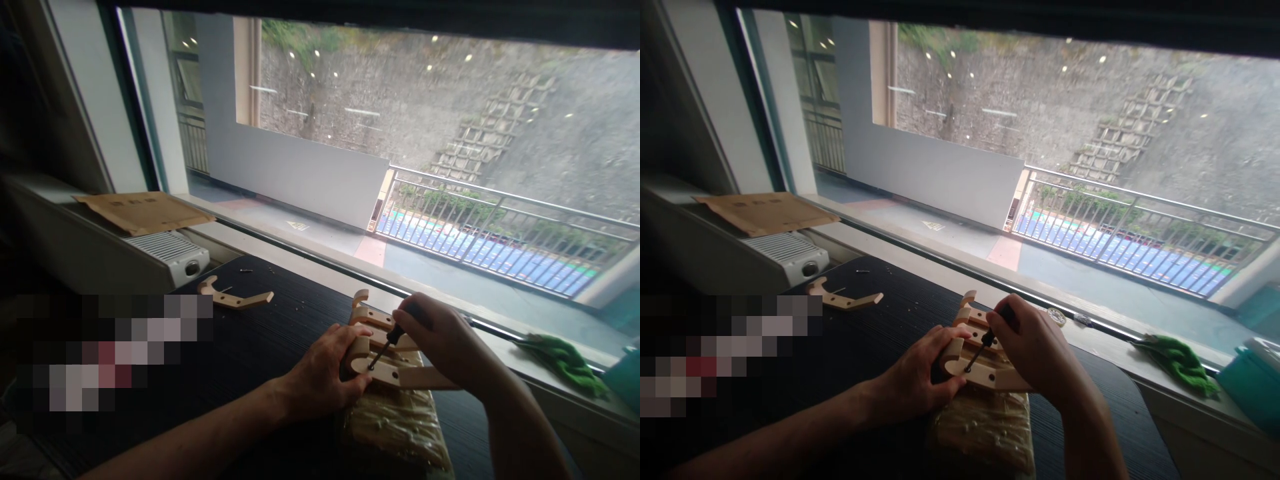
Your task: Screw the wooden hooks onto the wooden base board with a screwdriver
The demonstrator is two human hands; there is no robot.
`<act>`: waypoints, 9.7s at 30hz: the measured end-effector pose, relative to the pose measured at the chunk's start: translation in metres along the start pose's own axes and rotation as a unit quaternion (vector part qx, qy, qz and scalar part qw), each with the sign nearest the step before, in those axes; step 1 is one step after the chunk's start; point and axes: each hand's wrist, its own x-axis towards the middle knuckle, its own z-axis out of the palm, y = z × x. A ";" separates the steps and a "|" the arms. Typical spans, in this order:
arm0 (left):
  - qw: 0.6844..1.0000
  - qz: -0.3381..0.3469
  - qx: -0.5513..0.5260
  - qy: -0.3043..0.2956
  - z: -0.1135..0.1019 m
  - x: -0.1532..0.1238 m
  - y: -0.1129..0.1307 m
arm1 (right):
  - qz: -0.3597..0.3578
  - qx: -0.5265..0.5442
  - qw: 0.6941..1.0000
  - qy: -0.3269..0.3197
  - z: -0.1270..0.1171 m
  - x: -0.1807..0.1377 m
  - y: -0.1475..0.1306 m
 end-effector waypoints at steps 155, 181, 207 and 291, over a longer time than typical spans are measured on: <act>1.000 -0.003 -0.008 -0.017 0.001 0.001 -0.001 | -0.033 0.051 0.998 -0.001 -0.013 -0.008 -0.007; 1.000 0.001 -0.006 -0.021 -0.001 0.001 -0.001 | -0.062 0.021 0.998 -0.007 -0.002 -0.007 -0.017; 1.000 -0.001 -0.029 -0.009 -0.001 0.001 0.001 | -0.018 0.009 1.000 -0.023 -0.005 -0.005 -0.005; 1.000 0.027 -0.010 -0.007 0.005 0.001 -0.010 | -0.096 -0.165 0.964 -0.183 -0.039 0.003 -0.047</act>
